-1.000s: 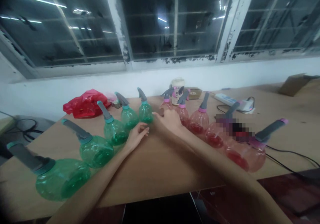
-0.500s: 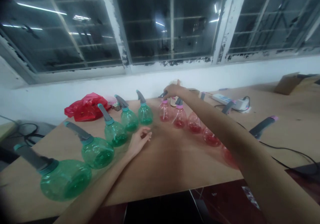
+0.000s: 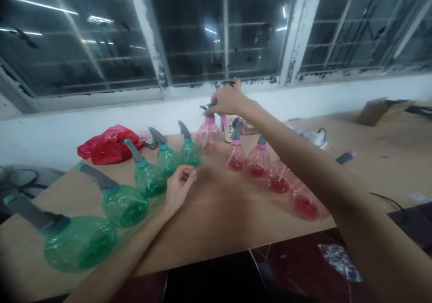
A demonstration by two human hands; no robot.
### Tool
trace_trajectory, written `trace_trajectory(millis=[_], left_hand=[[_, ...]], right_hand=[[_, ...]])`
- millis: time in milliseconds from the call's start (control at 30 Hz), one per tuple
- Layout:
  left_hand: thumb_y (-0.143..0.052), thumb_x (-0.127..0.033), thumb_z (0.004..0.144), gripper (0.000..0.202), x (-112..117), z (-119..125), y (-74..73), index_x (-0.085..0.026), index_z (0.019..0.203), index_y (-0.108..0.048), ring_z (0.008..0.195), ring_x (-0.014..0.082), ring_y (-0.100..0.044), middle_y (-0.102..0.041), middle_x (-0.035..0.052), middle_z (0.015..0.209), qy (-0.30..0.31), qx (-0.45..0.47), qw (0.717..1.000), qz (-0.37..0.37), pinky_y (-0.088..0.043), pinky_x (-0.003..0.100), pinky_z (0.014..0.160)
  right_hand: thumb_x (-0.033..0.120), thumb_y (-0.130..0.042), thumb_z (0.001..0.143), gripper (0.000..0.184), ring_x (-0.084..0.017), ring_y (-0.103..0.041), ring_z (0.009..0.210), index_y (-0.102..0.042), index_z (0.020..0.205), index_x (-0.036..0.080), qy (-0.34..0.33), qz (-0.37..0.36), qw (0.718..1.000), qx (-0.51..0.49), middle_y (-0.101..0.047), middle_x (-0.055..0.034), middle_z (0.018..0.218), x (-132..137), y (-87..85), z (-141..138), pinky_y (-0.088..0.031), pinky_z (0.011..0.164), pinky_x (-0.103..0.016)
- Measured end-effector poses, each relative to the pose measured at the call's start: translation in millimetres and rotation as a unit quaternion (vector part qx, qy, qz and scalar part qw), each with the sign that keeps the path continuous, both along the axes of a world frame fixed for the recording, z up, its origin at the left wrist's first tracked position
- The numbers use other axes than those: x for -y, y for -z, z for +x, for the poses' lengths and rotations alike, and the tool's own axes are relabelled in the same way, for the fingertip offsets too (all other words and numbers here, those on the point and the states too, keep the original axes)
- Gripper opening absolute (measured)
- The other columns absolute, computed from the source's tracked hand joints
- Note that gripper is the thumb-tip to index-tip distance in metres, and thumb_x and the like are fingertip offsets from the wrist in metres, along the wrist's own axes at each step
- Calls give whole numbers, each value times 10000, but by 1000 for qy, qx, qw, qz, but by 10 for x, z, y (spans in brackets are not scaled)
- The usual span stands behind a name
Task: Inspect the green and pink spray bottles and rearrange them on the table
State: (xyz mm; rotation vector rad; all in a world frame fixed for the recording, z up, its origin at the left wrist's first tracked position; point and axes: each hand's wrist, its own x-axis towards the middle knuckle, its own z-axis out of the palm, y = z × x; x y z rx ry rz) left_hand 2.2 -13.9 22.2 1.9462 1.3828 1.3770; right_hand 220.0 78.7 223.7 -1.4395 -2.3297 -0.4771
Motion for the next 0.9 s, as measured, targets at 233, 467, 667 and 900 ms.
trace_trajectory(millis=[233,467,667,900], left_hand=[[-634,-361,785,379,189,44,-251,-193,1089,-483,1021,200,-568,-587,83,1076,21,65,996,49,-456,320,854],[-728,-344,694,617,248,116,-304,-199,1221,-442,1115,273,-552,-575,117,1208,164,41,982,-83,-409,439,964],[-745,-314,655,457,167,267,-401,-196,1064,-580,888,232,-631,-659,42,952,199,84,971,-102,-508,368,805],[-711,-216,640,318,70,255,-390,-196,951,-645,872,243,-642,-674,41,912,171,91,968,-158,-538,317,693]], right_hand=[[595,-525,781,447,-196,-590,733,-678,690,185,-121,-100,988,-5,-587,15,588,590,204,-102,-168,996,-525],[429,-575,812,197,-180,-603,769,-687,761,275,-282,-220,933,-19,-666,51,704,862,583,-152,-205,979,-447],[426,-564,829,207,-213,-576,984,-685,898,274,-314,-204,927,-36,-670,-2,985,956,645,-194,-272,961,-416],[512,-586,784,336,-236,-461,1202,-630,1041,300,-289,-173,936,-104,-545,-5,1253,1009,754,-241,-243,1051,-447]])
